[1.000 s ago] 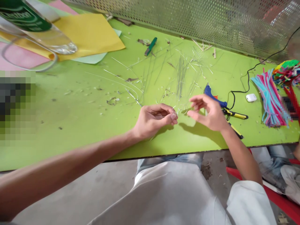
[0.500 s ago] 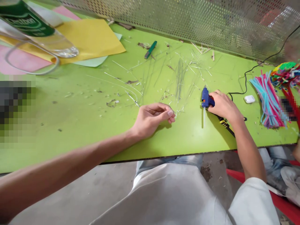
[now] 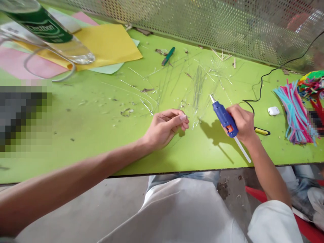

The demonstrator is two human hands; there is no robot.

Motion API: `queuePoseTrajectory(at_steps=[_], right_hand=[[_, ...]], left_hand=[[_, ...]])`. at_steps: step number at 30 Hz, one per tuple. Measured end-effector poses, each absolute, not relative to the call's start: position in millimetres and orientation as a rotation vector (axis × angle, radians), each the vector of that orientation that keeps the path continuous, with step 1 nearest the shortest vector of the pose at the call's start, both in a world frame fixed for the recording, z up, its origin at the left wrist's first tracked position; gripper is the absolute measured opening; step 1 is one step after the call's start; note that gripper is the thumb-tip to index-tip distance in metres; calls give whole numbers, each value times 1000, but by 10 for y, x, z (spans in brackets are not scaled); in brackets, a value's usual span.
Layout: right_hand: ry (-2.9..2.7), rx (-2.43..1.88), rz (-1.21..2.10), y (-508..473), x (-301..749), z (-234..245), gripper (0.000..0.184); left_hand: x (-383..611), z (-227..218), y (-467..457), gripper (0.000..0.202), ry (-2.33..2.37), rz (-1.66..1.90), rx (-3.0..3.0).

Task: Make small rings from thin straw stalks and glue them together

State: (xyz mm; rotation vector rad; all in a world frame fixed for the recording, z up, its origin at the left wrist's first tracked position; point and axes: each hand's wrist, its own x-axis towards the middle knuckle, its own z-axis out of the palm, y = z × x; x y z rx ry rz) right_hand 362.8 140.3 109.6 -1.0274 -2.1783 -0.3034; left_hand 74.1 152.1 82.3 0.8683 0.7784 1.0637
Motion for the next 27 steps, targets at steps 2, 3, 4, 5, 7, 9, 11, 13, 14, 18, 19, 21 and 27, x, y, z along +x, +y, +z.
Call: queuePoseTrajectory(at_steps=[2, 3, 4, 5, 7, 9, 11, 13, 14, 18, 19, 21, 27], right_hand=[[-2239, -947, -322, 1366, 3571, 1031, 6], [-2262, -931, -316, 1348, 3540, 1000, 6], [-2280, -917, -303, 1333, 3507, 971, 7], [-2295, -899, -283, 1320, 3474, 945, 7], [-2316, -837, -252, 1306, 3411, 903, 8], [-2321, -789, -262, 1304, 3361, 872, 12], [-2301, -785, -290, 1304, 3330, 842, 16], [-2277, -799, -308, 1301, 3316, 804, 20], [-2275, -815, -313, 1298, 3311, 783, 23], [-2292, -906, -322, 1280, 3290, 717, 37], [-2296, -911, -327, 1277, 3283, 710, 39], [-2296, -886, -340, 1275, 3270, 710, 38], [-2297, -880, -289, 1275, 3278, 716, 37]], left_hand=[[747, 830, 1544, 31, 778, 1057, 812], [751, 832, 1553, 32, 773, 1050, 788], [753, 833, 1561, 33, 766, 1044, 768], [755, 833, 1566, 34, 757, 1038, 755], [755, 829, 1570, 35, 740, 1026, 748], [752, 826, 1569, 36, 722, 1022, 751], [749, 826, 1567, 36, 709, 1018, 747], [750, 831, 1565, 36, 703, 1007, 728], [751, 835, 1565, 37, 705, 1001, 713], [757, 845, 1557, 38, 731, 986, 655], [756, 844, 1553, 38, 730, 980, 648], [754, 835, 1546, 38, 717, 966, 642], [746, 815, 1542, 34, 707, 949, 650]])
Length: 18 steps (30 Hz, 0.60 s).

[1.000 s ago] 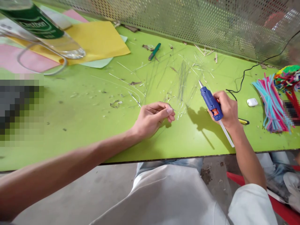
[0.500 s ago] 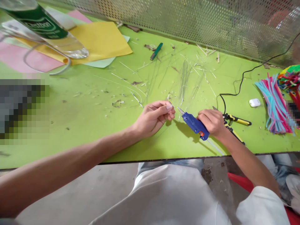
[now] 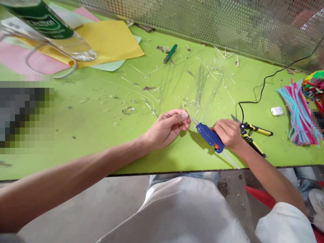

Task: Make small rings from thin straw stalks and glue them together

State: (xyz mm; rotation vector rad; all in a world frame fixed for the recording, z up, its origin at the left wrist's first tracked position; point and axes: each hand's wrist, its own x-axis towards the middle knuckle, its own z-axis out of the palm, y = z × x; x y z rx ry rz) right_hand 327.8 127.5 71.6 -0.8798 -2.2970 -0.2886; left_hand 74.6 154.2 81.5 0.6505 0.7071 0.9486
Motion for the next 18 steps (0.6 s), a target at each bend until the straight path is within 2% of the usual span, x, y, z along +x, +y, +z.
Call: queuePoseTrajectory(at_steps=[12, 18], right_hand=[[-2307, -921, -248, 1269, 3284, 712, 39], [-2249, -918, -140, 1272, 3308, 671, 30]], left_hand=[[744, 845, 1536, 33, 716, 929, 652], [743, 835, 1538, 34, 694, 930, 624]])
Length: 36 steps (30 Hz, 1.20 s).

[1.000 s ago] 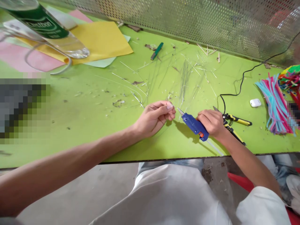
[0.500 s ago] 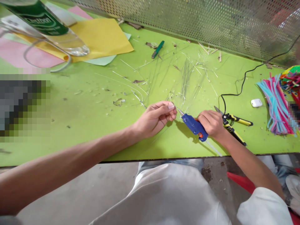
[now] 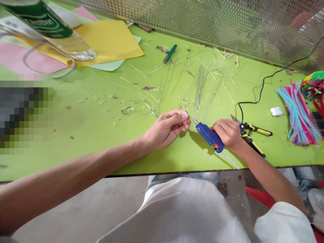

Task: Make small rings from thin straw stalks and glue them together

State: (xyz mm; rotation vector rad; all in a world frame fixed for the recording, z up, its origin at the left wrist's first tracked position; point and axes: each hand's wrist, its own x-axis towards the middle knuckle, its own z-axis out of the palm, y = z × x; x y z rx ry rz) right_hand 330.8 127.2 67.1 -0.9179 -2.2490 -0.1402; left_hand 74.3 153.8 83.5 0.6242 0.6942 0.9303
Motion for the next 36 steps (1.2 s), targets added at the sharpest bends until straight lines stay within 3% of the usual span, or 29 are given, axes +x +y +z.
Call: queuePoseTrajectory(at_steps=[7, 13, 18, 36], right_hand=[[-2161, -858, -192, 1255, 3304, 622, 8], [-2134, -896, -271, 1255, 3328, 545, 18], [-2129, -837, -245, 1256, 3335, 560, 8], [-2260, -792, -369, 1253, 3205, 764, 23]], left_hand=[[728, 843, 1544, 39, 721, 956, 616], [715, 814, 1545, 37, 713, 968, 644], [711, 777, 1557, 34, 706, 954, 638], [719, 841, 1543, 40, 708, 933, 612]])
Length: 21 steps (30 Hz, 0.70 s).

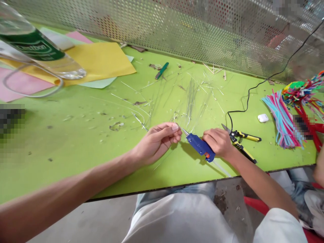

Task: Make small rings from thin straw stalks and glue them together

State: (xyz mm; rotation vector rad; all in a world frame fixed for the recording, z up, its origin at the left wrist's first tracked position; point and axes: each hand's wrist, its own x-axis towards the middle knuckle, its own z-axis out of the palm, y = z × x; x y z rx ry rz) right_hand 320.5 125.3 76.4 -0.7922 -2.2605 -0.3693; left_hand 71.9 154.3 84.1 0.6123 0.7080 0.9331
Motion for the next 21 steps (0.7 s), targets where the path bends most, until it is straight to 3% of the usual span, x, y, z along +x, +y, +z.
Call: queuePoseTrajectory(at_steps=[16, 21], right_hand=[[-2287, -790, -377, 1265, 3248, 699, 21], [-2152, -741, -340, 1276, 3257, 692, 13]], left_hand=[[720, 862, 1544, 43, 745, 957, 622], [710, 853, 1582, 41, 770, 1009, 755]])
